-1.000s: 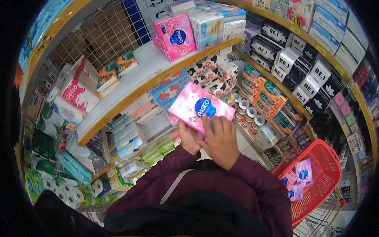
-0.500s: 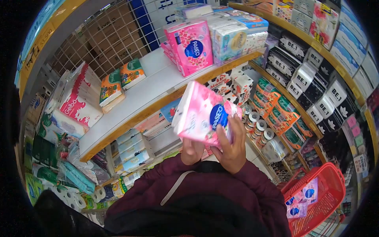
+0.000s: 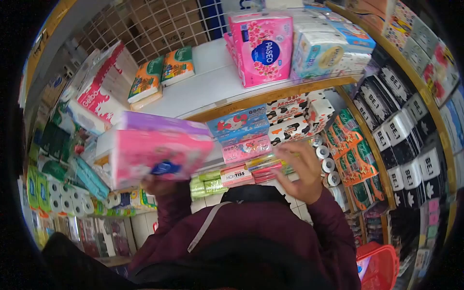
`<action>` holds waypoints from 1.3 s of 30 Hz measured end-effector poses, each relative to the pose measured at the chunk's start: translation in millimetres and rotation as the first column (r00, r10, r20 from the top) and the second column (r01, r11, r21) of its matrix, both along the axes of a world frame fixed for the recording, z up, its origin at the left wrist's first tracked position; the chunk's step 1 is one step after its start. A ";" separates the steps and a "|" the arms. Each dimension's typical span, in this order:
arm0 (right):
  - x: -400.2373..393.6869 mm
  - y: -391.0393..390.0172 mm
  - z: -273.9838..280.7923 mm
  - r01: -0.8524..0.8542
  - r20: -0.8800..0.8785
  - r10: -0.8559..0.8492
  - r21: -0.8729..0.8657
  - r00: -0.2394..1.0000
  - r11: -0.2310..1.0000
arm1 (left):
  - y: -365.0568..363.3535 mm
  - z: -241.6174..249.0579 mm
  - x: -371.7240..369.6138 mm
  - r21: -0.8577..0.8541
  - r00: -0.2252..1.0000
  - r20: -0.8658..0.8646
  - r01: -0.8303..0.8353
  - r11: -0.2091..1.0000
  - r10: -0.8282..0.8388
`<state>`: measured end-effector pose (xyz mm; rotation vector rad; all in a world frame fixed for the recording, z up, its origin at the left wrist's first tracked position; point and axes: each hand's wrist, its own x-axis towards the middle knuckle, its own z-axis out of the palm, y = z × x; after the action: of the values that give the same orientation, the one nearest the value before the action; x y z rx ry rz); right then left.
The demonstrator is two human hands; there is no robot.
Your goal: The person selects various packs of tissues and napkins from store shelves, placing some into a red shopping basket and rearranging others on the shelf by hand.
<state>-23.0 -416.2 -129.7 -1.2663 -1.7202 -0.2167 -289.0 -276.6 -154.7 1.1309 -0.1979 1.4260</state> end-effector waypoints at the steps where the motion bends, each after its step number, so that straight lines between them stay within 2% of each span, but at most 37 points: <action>1: 8.6 3.0 1.2 0.001 -0.040 -0.002 -0.015 0.999 1.000 | 6.0 12.8 -9.1 0.207 0.999 0.046 0.015 0.978 -0.025; 2: 15.7 4.7 6.6 0.018 -0.038 -0.018 -0.009 0.999 1.000 | 10.4 15.8 -21.0 0.198 0.999 0.040 -0.010 0.980 0.002; 3: 23.6 6.9 10.6 -0.009 -0.042 0.009 -0.016 0.999 1.000 | 13.8 18.2 -34.2 0.094 0.964 0.118 -0.250 0.964 0.239; 4: 31.9 9.4 14.1 0.033 -0.002 -0.033 0.018 0.999 0.999 | 15.8 20.4 -44.5 -0.023 0.868 0.172 -0.469 0.883 0.465; 5: 39.9 12.7 18.6 0.074 0.037 -0.076 0.054 0.996 0.996 | 16.2 22.6 -47.9 -0.148 0.719 0.199 -0.650 0.745 0.666; 6: 48.4 18.1 25.0 0.034 -0.034 -0.032 0.085 0.999 0.996 | 11.6 42.3 -41.5 0.095 0.876 0.272 -0.436 0.895 0.398; 9: 62.1 42.0 57.0 -0.029 -0.206 0.072 0.202 0.976 0.979 | 6.2 54.5 -41.9 0.125 0.858 0.295 -0.470 0.874 0.420; 10: 64.0 50.5 71.0 -0.052 -0.174 0.092 0.220 0.981 0.974 | -0.3 59.9 -35.5 0.050 0.808 0.295 -0.545 0.837 0.509; 12: 64.0 64.9 90.3 -0.086 -0.142 0.122 0.233 0.982 0.969 | -9.7 55.3 -33.8 0.058 0.793 0.285 -0.575 0.816 0.538; 14: 61.1 75.2 100.6 -0.248 -0.060 0.263 0.188 0.963 0.950 | -17.0 47.6 -37.5 0.064 0.817 0.277 -0.541 0.839 0.506; 15: 59.7 77.9 102.4 -0.256 -0.059 0.271 0.186 0.961 0.949 | -21.2 41.5 -40.9 0.062 0.812 0.278 -0.548 0.834 0.513; 17: 56.9 81.1 104.8 -0.284 0.057 0.278 0.192 0.959 0.940 | -28.3 28.4 -49.3 -0.033 0.766 0.266 -0.599 0.800 0.585; 19: 72.2 80.8 107.5 -0.275 0.036 0.273 0.174 0.961 0.946 | -33.7 15.5 -65.4 -0.049 0.751 0.269 -0.614 0.788 0.602; 20: 78.1 78.6 110.4 -0.264 0.014 0.265 0.157 0.964 0.952 | -37.7 14.8 -70.7 -0.095 0.715 0.284 -0.642 0.761 0.639; 21: 78.2 74.5 116.5 -0.206 -0.080 0.224 0.188 0.971 0.960 | -41.3 14.8 -73.8 -0.140 0.678 0.296 -0.666 0.733 0.673; 22: 83.7 70.5 120.6 -0.175 -0.110 0.202 0.216 0.973 0.961 | -45.7 17.1 -76.8 -0.188 0.624 0.255 -0.718 0.670 0.739; 24: 89.1 66.6 123.0 -0.138 -0.143 0.177 0.245 0.974 0.960 | -47.9 15.7 -90.4 -0.207 0.651 0.268 -0.682 0.702 0.711; 27: 85.9 66.5 119.3 -0.184 -0.121 0.219 0.249 0.968 0.951 | -41.6 21.9 -98.8 -0.219 0.701 0.280 -0.618 0.755 0.656; 29: 74.0 71.2 114.3 -0.179 -0.096 0.188 0.095 0.978 0.979 | -29.4 32.5 -86.2 -0.181 0.774 0.280 -0.538 0.823 0.568; 31: 64.9 77.8 115.1 -0.190 0.027 0.190 0.008 0.981 0.982 | -12.8 46.0 -71.9 -0.034 0.837 0.180 -0.520 0.853 0.517; 32: 61.6 79.7 116.3 -0.194 0.044 0.194 -0.007 0.980 0.981 | -0.2 53.1 -63.8 0.078 0.913 0.128 -0.400 0.913 0.388; 33: 58.9 80.5 118.3 -0.199 0.063 0.200 -0.023 0.978 0.980 | 12.4 57.5 -54.8 -0.088 0.899 0.064 -0.427 0.900 0.433; 34: 58.9 80.7 121.3 -0.203 0.068 0.204 -0.020 0.977 0.979 | 23.1 74.5 -35.2 -0.027 0.915 0.002 -0.403 0.915 0.403; 35: 59.0 81.1 124.1 -0.215 0.040 0.215 -0.003 0.976 0.977 | 37.6 83.6 -23.4 -0.126 0.934 -0.102 -0.354 0.927 0.342; 36: 59.4 81.7 126.8 -0.226 0.010 0.226 0.016 0.974 0.974 | 47.0 103.4 4.7 0.010 0.913 -0.166 -0.378 0.926 0.374; 37: 61.0 81.8 129.9 -0.231 0.014 0.231 0.021 0.973 0.973 | 63.6 106.7 15.9 0.062 0.914 -0.254 -0.313 0.948 0.318; 38: 64.2 81.3 133.6 -0.210 0.039 0.209 0.014 0.977 0.978 | 90.3 103.1 21.3 0.088 0.894 -0.381 -0.219 0.972 0.236; 39: 67.8 81.0 137.1 -0.185 0.063 0.184 0.009 0.981 0.983 | 98.0 102.6 37.3 -0.009 0.904 -0.391 -0.192 0.981 0.173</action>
<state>44.8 -335.1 7.3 -1.0918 -1.8734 -0.1601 -251.7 -178.6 -52.1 1.3968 0.2298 1.3271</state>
